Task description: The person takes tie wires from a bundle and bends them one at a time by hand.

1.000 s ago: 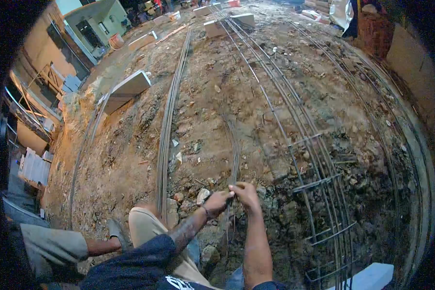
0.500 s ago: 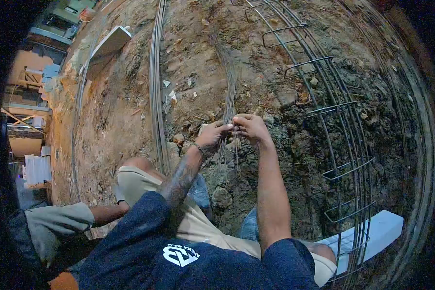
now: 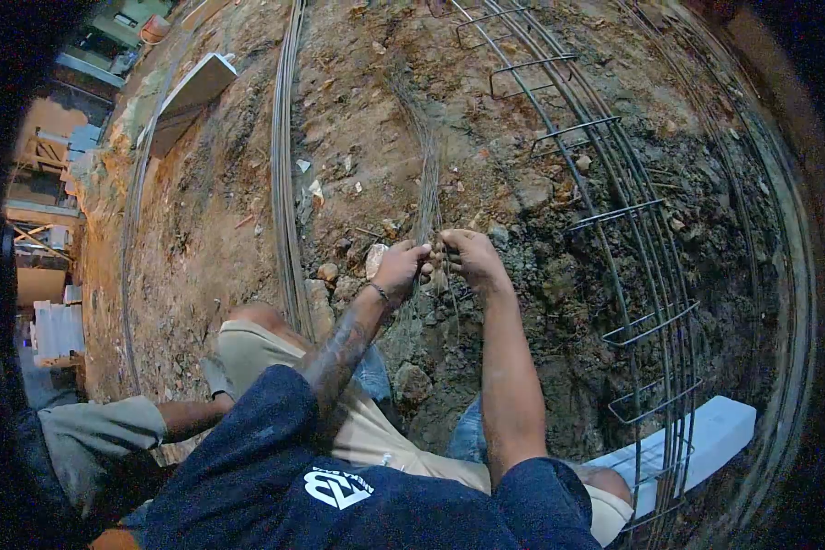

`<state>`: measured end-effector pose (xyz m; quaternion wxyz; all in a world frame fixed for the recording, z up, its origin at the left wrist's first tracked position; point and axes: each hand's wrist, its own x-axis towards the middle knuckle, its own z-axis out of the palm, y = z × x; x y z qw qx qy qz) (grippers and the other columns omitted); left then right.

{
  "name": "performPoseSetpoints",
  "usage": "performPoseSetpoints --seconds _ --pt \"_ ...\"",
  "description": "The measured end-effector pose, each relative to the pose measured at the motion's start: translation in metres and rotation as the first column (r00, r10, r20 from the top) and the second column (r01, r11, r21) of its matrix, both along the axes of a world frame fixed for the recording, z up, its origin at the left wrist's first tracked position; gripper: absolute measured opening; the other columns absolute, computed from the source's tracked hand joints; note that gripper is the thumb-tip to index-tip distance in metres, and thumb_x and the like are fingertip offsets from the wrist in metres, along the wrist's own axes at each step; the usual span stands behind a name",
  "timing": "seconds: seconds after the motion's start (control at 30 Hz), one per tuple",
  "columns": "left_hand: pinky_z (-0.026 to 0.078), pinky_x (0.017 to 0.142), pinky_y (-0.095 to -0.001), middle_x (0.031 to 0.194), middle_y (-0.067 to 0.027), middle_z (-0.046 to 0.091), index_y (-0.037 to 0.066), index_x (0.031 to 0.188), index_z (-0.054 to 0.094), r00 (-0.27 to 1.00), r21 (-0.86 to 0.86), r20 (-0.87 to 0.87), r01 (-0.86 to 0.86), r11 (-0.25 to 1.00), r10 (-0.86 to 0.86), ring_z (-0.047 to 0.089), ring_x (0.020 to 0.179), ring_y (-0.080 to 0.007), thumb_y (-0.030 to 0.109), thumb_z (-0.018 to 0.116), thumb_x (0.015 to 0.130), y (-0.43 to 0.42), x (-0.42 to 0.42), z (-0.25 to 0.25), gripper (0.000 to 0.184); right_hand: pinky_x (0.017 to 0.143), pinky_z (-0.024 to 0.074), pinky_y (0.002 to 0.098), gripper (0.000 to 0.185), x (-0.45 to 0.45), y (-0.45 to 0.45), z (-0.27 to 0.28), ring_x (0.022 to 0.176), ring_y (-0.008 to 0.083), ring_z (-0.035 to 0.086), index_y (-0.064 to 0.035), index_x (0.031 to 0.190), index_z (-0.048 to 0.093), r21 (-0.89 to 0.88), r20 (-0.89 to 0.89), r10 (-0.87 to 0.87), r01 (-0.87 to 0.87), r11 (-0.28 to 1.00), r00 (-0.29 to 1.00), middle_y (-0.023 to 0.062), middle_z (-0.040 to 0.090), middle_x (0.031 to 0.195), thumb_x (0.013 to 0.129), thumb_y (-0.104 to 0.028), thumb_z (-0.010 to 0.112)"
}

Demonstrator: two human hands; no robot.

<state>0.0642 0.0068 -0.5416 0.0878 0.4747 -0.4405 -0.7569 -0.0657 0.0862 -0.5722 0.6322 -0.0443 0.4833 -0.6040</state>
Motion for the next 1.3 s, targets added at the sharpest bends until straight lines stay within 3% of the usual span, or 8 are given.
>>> performPoseSetpoints --seconds 0.27,0.43,0.67,0.9,0.97,1.03,1.07,1.3 --pt "0.037 0.041 -0.029 0.056 0.0 0.046 0.006 0.071 0.05 0.998 0.068 0.046 -0.048 0.997 0.045 0.044 0.045 -0.0115 0.028 0.041 0.093 -0.007 -0.002 -0.021 0.033 0.049 0.043 0.0213 0.017 0.019 -0.008 0.011 0.057 0.0088 0.054 -0.0011 0.088 0.057 0.042 -0.117 0.046 -0.041 0.998 0.992 0.0022 0.059 0.072 0.088 -0.017 0.052" --pt "0.042 0.048 -0.0337 0.059 -0.0043 0.054 0.002 0.074 0.055 0.954 -0.49 0.158 -0.149 0.859 0.256 0.053 0.05 -0.0162 0.031 0.048 0.089 -0.01 -0.022 -0.045 0.034 0.046 0.0378 0.0213 0.015 0.021 0.0 0.032 0.053 0.0071 0.047 -0.0007 0.085 0.053 0.048 -0.22 0.005 0.006 0.999 0.976 0.0001 0.053 0.067 0.088 -0.015 0.05" --pt "0.045 0.051 -0.0367 0.062 -0.0103 0.058 0.001 0.073 0.055 0.91 -0.646 0.285 -0.051 0.762 0.302 0.059 0.054 -0.022 0.034 0.048 0.087 -0.016 -0.033 -0.064 0.037 0.043 0.0327 0.021 0.014 0.032 0.008 0.028 0.051 0.0062 0.042 -0.0029 0.081 0.052 0.045 -0.4 0.0 0.019 0.999 0.917 -0.0012 0.048 0.063 0.086 -0.015 0.05" --pt "0.043 0.048 -0.0365 0.058 -0.0076 0.055 0.0 0.072 0.053 0.936 -0.478 0.073 -0.27 0.836 0.344 0.055 0.048 -0.0202 0.03 0.047 0.087 -0.035 -0.035 -0.082 0.034 0.057 0.0437 0.0329 0.024 0.008 0.025 0.031 0.061 0.0167 0.052 0.0022 0.086 0.056 0.185 -0.89 0.167 0.002 0.983 0.424 0.0082 0.056 0.069 0.082 -0.021 0.052" --pt "0.042 0.046 -0.0347 0.056 -0.005 0.052 0.001 0.072 0.053 0.85 -0.686 0.19 -0.243 0.686 0.491 0.052 0.047 -0.018 0.029 0.046 0.087 -0.051 -0.042 -0.117 0.033 0.067 0.0445 0.0368 0.029 -0.001 0.039 0.09 0.071 0.0249 0.055 0.0026 0.088 0.055 0.212 -0.955 0.23 -0.11 0.971 0.19 0.0155 0.058 0.077 0.083 -0.026 0.053" --pt "0.041 0.045 -0.0342 0.055 -0.0044 0.051 0.002 0.072 0.053 0.816 -0.755 0.156 -0.264 0.6 0.556 0.051 0.047 -0.0176 0.029 0.046 0.087 -0.052 -0.055 -0.129 0.032 0.07 0.0446 0.0406 0.028 -0.01 0.044 0.16 0.076 0.0292 0.057 0.0016 0.09 0.053 0.537 -0.794 0.545 -0.109 0.837 0.272 0.0189 0.058 0.084 0.085 -0.026 0.052" --pt "0.04 0.044 -0.0337 0.055 -0.0037 0.05 0.002 0.072 0.053 0.776 -0.812 0.115 -0.286 0.509 0.62 0.051 0.047 -0.0171 0.028 0.046 0.088 -0.048 -0.062 -0.132 0.031 0.062 0.0455 0.0422 0.021 -0.021 0.065 0.155 0.067 0.035 0.058 0.0019 0.088 0.047 0.391 -0.916 0.399 -0.13 0.911 0.042 0.0209 0.056 0.071 0.086 -0.019 0.049" --pt "0.04 0.062 -0.0441 0.071 -0.0186 0.055 -0.003 0.079 0.054 0.787 -0.613 0.118 -0.422 0.668 0.606 0.054 0.069 -0.0342 0.03 0.046 0.086 -0.014 -0.087 -0.069 0.035 0.06 0.0418 0.0379 0.013 -0.026 0.205 0.336 0.066 0.0365 0.054 0.0013 0.085 0.047 0.569 -0.822 0.57 0.092 0.817 0.017 0.0202 0.053 0.071 0.083 -0.01 0.052"
